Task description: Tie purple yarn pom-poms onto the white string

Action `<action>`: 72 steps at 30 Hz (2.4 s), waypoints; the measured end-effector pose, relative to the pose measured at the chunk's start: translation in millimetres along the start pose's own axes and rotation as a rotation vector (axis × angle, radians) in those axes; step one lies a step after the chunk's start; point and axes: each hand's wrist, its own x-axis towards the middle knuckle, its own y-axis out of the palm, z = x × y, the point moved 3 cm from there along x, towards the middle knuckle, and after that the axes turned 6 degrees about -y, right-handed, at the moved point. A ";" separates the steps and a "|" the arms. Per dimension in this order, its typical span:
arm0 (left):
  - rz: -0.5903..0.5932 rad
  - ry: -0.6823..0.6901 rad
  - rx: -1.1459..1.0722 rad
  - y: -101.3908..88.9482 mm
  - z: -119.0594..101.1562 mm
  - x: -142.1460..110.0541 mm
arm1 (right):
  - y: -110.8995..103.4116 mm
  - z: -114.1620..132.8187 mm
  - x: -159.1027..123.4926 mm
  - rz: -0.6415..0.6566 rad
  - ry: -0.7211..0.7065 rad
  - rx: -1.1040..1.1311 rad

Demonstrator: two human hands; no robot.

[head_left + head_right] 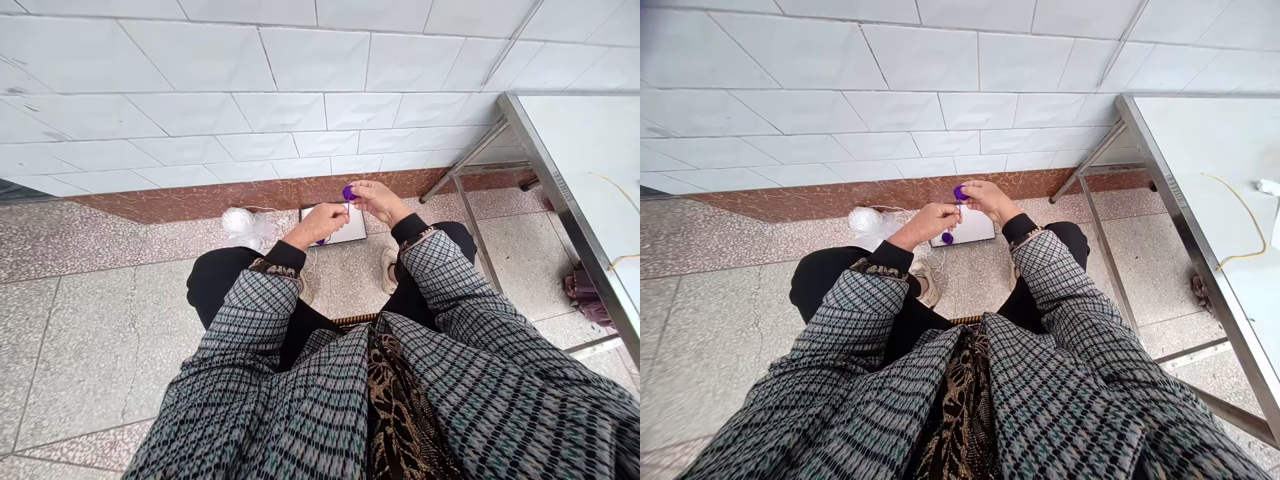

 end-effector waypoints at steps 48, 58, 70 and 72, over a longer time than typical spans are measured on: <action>-0.025 0.059 0.098 1.6 3.4 6.2 | 3.4 -0.1 -6.4 0.083 0.088 -0.050; 0.039 0.014 0.039 2.7 5.0 7.5 | -3.1 6.3 -5.8 0.288 0.018 -0.135; -0.026 -0.027 -0.001 -3.1 0.8 5.4 | -5.3 -7.6 4.9 0.079 0.000 -0.542; -0.034 -0.005 -0.032 -3.0 0.1 5.6 | -3.7 -6.5 5.0 -0.001 0.008 -0.368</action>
